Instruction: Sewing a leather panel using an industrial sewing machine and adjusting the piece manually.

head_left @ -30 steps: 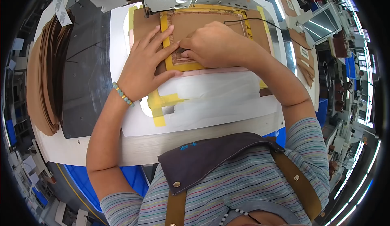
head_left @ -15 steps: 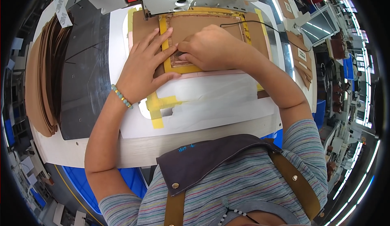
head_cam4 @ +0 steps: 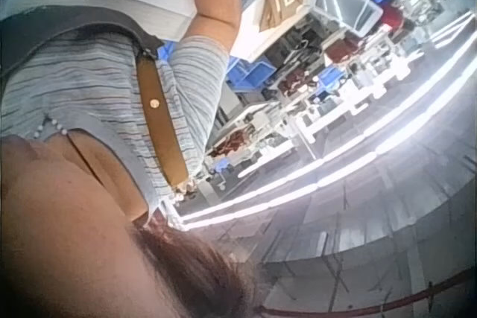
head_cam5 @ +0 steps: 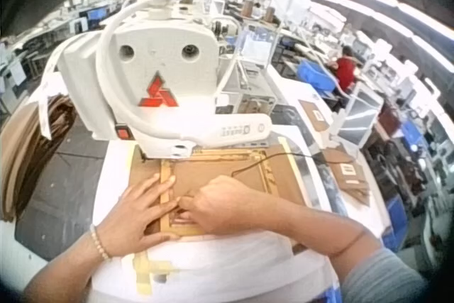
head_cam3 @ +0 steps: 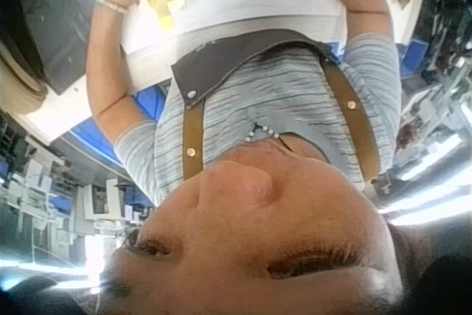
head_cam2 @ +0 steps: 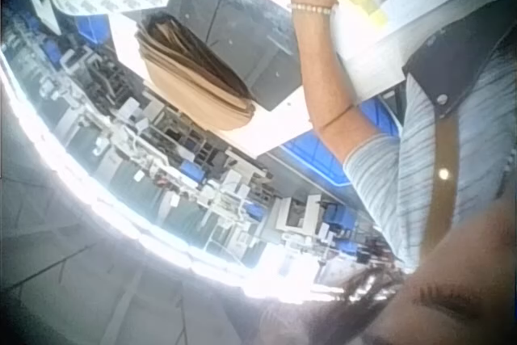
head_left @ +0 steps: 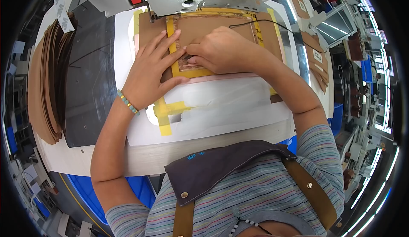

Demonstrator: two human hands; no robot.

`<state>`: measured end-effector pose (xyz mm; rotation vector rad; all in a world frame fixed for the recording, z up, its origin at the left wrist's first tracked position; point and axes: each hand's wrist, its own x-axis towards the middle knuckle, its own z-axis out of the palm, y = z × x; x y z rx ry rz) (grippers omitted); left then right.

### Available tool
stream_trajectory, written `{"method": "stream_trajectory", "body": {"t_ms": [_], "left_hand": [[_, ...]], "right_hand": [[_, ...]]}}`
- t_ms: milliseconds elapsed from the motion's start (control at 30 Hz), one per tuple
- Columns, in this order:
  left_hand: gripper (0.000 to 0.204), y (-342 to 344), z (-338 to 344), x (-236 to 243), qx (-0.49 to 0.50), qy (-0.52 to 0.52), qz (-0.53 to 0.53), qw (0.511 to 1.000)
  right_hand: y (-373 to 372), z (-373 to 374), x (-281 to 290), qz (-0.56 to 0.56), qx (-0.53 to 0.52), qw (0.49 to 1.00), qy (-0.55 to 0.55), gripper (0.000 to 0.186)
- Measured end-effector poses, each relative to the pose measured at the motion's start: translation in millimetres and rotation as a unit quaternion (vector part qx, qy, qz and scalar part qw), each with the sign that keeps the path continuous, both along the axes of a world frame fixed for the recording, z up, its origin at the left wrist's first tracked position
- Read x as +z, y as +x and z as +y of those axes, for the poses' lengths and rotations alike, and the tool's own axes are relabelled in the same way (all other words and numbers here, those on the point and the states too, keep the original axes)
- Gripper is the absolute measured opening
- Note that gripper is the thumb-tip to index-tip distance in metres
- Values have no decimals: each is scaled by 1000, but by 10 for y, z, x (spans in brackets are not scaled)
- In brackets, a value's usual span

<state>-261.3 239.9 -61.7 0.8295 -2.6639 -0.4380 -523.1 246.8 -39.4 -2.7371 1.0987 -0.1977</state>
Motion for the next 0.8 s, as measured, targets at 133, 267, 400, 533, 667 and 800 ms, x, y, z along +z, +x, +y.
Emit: {"method": "stream_trajectory", "body": {"t_ms": [133, 267, 400, 533, 667, 800], "left_hand": [[68, 6, 5, -16, 3, -4, -2, 1000], [68, 7, 7, -24, 2, -8, 7, 1000], [67, 7, 4, -35, 0, -12, 9, 1000], [68, 5, 7, -37, 0, -10, 10, 1000], [68, 9, 10, -39, 3, -13, 7, 1000], [68, -2, 5, -27, 1, -9, 3, 1000]], "right_hand": [[7, 0, 2, -2, -3, 1000, 7, 26], [20, 14, 25, -1, -6, 1000, 5, 23], [21, 19, 63, 3, -10, 1000, 16, 22], [24, 21, 81, 0, -13, 1000, 27, 22], [34, 20, 96, 10, -15, 999, 30, 23], [22, 18, 96, 10, -19, 999, 37, 25]]}}
